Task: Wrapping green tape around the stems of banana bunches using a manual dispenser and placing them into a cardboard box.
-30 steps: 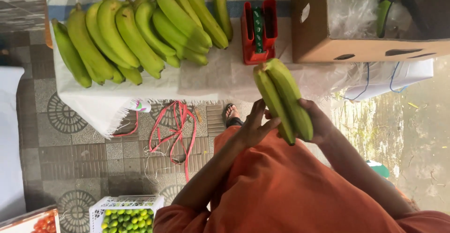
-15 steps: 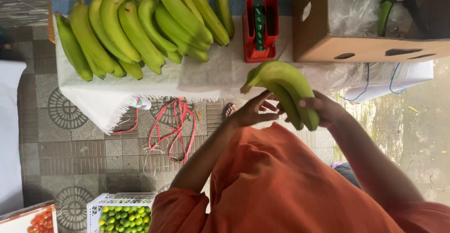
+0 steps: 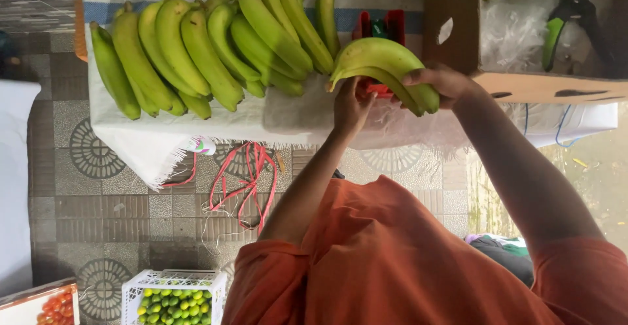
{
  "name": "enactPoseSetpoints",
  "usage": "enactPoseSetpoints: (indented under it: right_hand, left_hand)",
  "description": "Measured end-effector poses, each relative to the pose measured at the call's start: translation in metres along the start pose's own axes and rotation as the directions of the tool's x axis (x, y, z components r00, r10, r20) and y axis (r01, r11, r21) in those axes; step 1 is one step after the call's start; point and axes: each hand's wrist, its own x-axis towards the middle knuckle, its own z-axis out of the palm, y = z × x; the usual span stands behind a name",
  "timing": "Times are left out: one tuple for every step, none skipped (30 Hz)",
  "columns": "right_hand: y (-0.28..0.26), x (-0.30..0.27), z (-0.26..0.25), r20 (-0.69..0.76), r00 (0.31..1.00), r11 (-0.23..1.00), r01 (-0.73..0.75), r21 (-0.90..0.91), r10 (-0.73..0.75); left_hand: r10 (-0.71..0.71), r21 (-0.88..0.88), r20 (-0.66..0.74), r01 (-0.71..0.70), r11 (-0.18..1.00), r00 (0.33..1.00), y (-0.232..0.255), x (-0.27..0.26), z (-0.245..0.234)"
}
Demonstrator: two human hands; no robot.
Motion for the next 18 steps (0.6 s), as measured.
enactPoseSetpoints:
  right_hand:
    - [0.004, 0.005, -0.003, 0.012, 1.0, 0.999, -0.013, 0.035, 0.013]
    - [0.001, 0.007, 0.0, 0.017, 1.0, 0.999, -0.015, 0.032, 0.015]
    - [0.001, 0.009, 0.004, 0.018, 1.0, 0.999, -0.027, 0.046, 0.026]
    - [0.0, 0.011, 0.007, 0.018, 0.999, 0.997, -0.038, 0.06, 0.037]
    - [-0.001, 0.012, 0.005, 0.02, 0.999, 0.997, -0.04, 0.062, 0.038]
    - [-0.001, 0.014, 0.003, 0.049, 0.997, 0.996, -0.058, 0.062, 0.055]
    - [-0.002, 0.014, 0.0, 0.075, 0.995, 0.995, -0.076, 0.061, 0.072]
    - [-0.003, 0.013, 0.004, 0.074, 0.995, 0.995, -0.077, 0.063, 0.072]
    - [-0.006, 0.013, 0.007, 0.113, 0.991, 0.997, -0.07, 0.04, 0.065]
    - [-0.008, 0.012, 0.009, 0.152, 0.987, 0.998, -0.062, 0.018, 0.059]
    - [-0.008, 0.01, 0.009, 0.149, 0.987, 0.998, -0.062, 0.02, 0.059]
    - [-0.007, 0.008, 0.008, 0.162, 0.985, 0.998, -0.062, 0.031, 0.056]
    - [-0.007, 0.005, 0.008, 0.174, 0.983, 0.997, -0.059, 0.043, 0.051]
    - [-0.007, -0.003, 0.013, 0.171, 0.984, 0.997, -0.057, 0.046, 0.049]
    - [-0.008, -0.01, 0.019, 0.168, 0.985, 0.997, -0.056, 0.052, 0.047]
    - [-0.01, -0.017, 0.024, 0.166, 0.985, 0.997, -0.055, 0.057, 0.045]
    - [0.0, -0.025, 0.019, 0.165, 0.985, 0.997, -0.054, 0.059, 0.044]
    - [0.011, -0.032, 0.014, 0.189, 0.978, 0.994, -0.095, 0.05, 0.084]
  left_hand:
    - [0.013, 0.053, 0.0, -0.013, 0.999, 1.0, -0.008, 0.003, 0.007]
    - [0.011, 0.053, -0.005, -0.01, 0.999, 1.0, -0.008, 0.005, 0.007]
    - [0.004, 0.044, 0.008, -0.004, 0.999, 1.0, -0.009, 0.006, 0.006]
    - [-0.003, 0.035, 0.021, 0.002, 0.999, 1.0, -0.009, 0.007, 0.006]
    - [-0.005, 0.037, 0.021, 0.004, 0.999, 1.0, -0.01, 0.007, 0.004]
    - [-0.017, 0.084, 0.036, 0.014, 0.996, 0.999, -0.011, 0.007, 0.003]
    - [-0.029, 0.129, 0.052, 0.022, 0.991, 0.998, -0.011, 0.008, 0.003]
    - [-0.03, 0.129, 0.054, 0.023, 0.991, 0.998, -0.011, 0.007, 0.002]
    - [-0.027, 0.196, 0.07, 0.013, 0.981, 0.997, -0.011, 0.007, 0.001]
    - [-0.025, 0.261, 0.085, 0.002, 0.965, 0.996, -0.012, 0.007, 0.0]
    - [-0.025, 0.26, 0.089, 0.001, 0.966, 0.996, -0.009, 0.009, -0.002]
    - [-0.034, 0.293, 0.079, 0.009, 0.956, 0.996, -0.007, 0.009, -0.004]
    - [-0.04, 0.327, 0.07, 0.015, 0.945, 0.997, -0.005, 0.011, -0.006]
    - [-0.037, 0.327, 0.075, 0.011, 0.945, 0.996, -0.001, 0.012, -0.009]
    - [-0.097, 0.32, 0.108, 0.057, 0.946, 0.989, 0.002, 0.016, -0.013]
    - [-0.155, 0.315, 0.141, 0.104, 0.943, 0.978, 0.006, 0.02, -0.016]
    - [-0.154, 0.315, 0.143, 0.103, 0.943, 0.978, 0.01, 0.022, -0.02]
    - [-0.245, 0.311, 0.192, 0.178, 0.934, 0.95, 0.013, 0.023, -0.023]
